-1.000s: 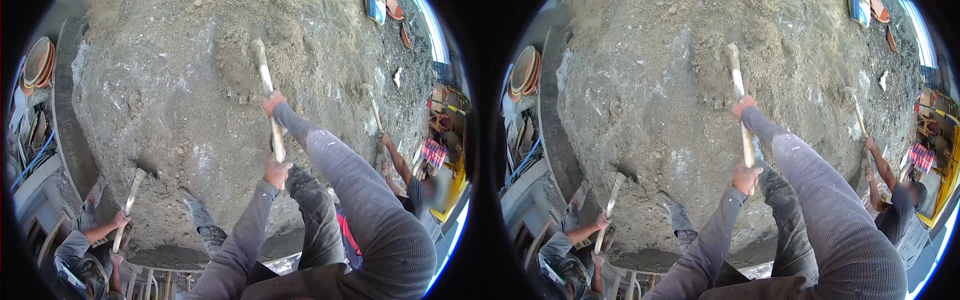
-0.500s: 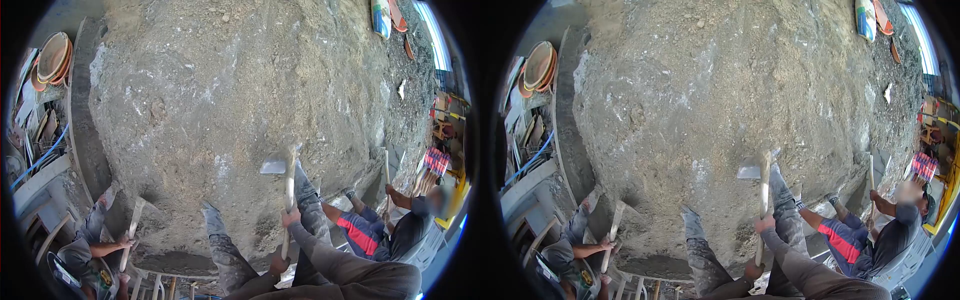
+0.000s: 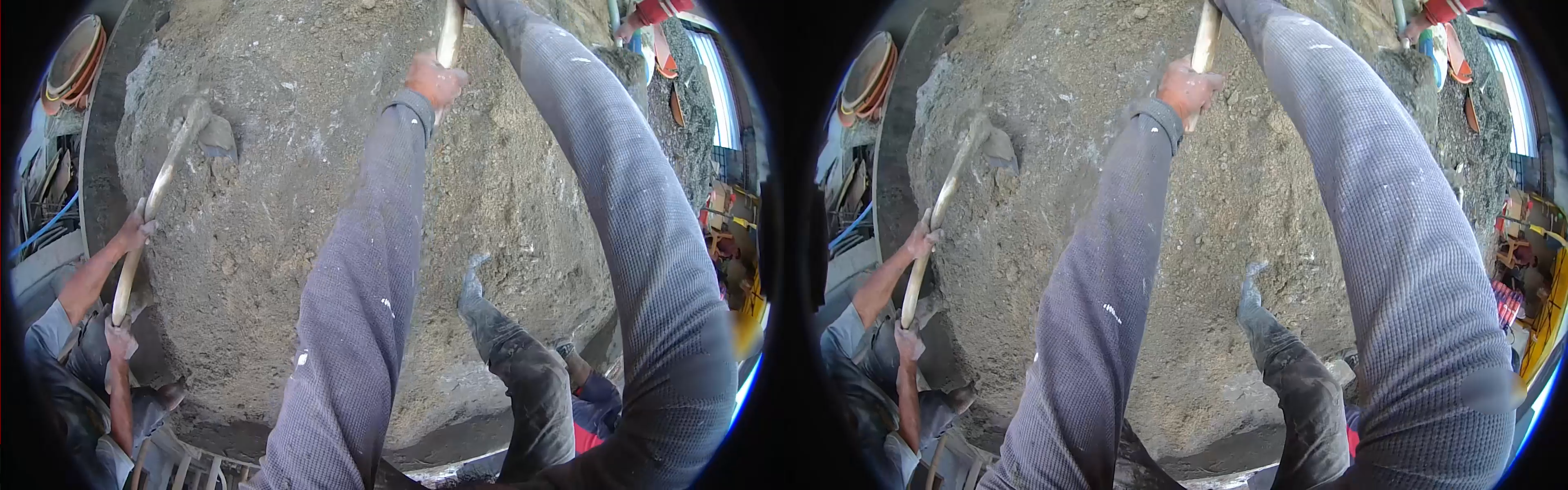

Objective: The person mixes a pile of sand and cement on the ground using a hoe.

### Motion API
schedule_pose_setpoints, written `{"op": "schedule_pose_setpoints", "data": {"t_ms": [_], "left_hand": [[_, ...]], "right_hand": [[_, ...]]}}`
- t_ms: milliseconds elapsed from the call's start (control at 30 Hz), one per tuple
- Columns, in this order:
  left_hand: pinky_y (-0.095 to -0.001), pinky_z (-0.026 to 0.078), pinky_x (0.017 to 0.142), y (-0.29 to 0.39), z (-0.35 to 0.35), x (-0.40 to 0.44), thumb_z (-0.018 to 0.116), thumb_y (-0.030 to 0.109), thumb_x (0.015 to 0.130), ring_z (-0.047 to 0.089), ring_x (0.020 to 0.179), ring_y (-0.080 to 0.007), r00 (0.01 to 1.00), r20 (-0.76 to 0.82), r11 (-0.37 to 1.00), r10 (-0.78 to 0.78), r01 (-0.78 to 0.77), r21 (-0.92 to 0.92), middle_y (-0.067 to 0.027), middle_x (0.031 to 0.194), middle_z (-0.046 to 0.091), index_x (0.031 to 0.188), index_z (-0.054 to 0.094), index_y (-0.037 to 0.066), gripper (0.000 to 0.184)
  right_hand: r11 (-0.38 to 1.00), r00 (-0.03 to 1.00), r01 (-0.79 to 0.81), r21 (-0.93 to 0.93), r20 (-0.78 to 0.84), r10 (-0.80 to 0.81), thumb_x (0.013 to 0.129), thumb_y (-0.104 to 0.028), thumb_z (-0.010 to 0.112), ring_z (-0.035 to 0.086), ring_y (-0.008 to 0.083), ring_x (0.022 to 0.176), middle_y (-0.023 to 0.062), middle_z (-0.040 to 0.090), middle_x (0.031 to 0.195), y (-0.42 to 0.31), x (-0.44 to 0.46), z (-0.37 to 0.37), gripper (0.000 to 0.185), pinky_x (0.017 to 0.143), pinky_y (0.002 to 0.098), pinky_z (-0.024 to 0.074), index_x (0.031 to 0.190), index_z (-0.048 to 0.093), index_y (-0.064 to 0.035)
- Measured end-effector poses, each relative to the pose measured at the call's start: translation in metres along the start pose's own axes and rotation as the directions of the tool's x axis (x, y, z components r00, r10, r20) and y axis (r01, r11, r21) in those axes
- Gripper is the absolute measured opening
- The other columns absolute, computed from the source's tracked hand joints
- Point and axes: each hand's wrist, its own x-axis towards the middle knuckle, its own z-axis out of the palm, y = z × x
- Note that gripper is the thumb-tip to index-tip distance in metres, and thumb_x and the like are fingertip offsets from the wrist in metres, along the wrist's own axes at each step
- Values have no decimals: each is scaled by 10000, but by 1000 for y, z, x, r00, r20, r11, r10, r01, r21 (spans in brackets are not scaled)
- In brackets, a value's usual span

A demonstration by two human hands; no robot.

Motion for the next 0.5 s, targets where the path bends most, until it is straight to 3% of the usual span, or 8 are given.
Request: {"op": "schedule_pose_setpoints", "data": {"t_ms": [67,100,133,233,367,400,433,500], "left_hand": [[-301,398,397,-51,5,-66,651,27,725,512,449,-140,960,2,945,-279,275,-176,-60,617,556,1025,576,-89,330],[-286,379,382,-73,10,-104,641,20,728,501,436,-138,932,-42,919,-361,347,-185,-50,603,543,1022,570,-106,328],[-286,381,384,-83,8,-145,640,31,734,493,432,-134,906,16,877,-423,414,-243,-50,613,549,1001,578,-88,299],[-281,383,372,-78,3,-264,651,46,735,475,417,-115,849,120,768,-515,519,-376,-31,595,519,885,531,-10,201],[-281,373,377,-48,11,-444,680,85,760,475,405,-113,659,182,560,-730,729,-394,-28,540,517,675,541,22,174],[-296,364,368,-54,12,-502,676,103,759,473,388,-137,574,257,483,-778,807,-341,-47,550,527,737,545,15,159],[-283,379,392,-40,14,-556,677,100,766,491,431,-110,596,210,501,-775,781,-372,-31,539,523,699,557,25,157],[-315,419,417,-20,13,-667,663,125,778,537,450,-143,399,198,358,-895,910,-210,-58,551,545,810,570,18,146]], "right_hand": [[972,960,-185,-146,184,210,818,-263,630,716,277,760,199,703,849,44,-47,59,381,723,370,575,1002,654,70],[943,902,-33,-330,396,170,787,-229,629,716,296,850,203,707,940,81,-60,94,394,776,374,569,1044,663,67],[948,952,-117,-295,240,192,770,-253,648,702,317,914,202,706,965,85,-119,100,409,806,392,560,1038,666,55],[919,844,-344,-194,365,393,776,-222,653,674,369,969,242,687,989,104,-241,95,362,829,417,552,1036,669,30],[855,748,-428,-294,415,517,772,-234,651,668,369,967,256,669,986,122,-434,43,359,826,440,550,1027,598,12],[882,796,-330,-336,403,452,782,-263,645,672,378,942,257,670,957,139,-499,37,410,818,446,550,1076,564,10],[792,713,-391,-469,390,583,782,-286,644,672,391,918,258,668,941,140,-560,26,425,806,455,548,1077,564,10],[716,559,-468,-518,455,693,773,-295,648,641,400,995,263,657,1001,132,-683,-14,416,854,459,525,1065,579,-7]]}}
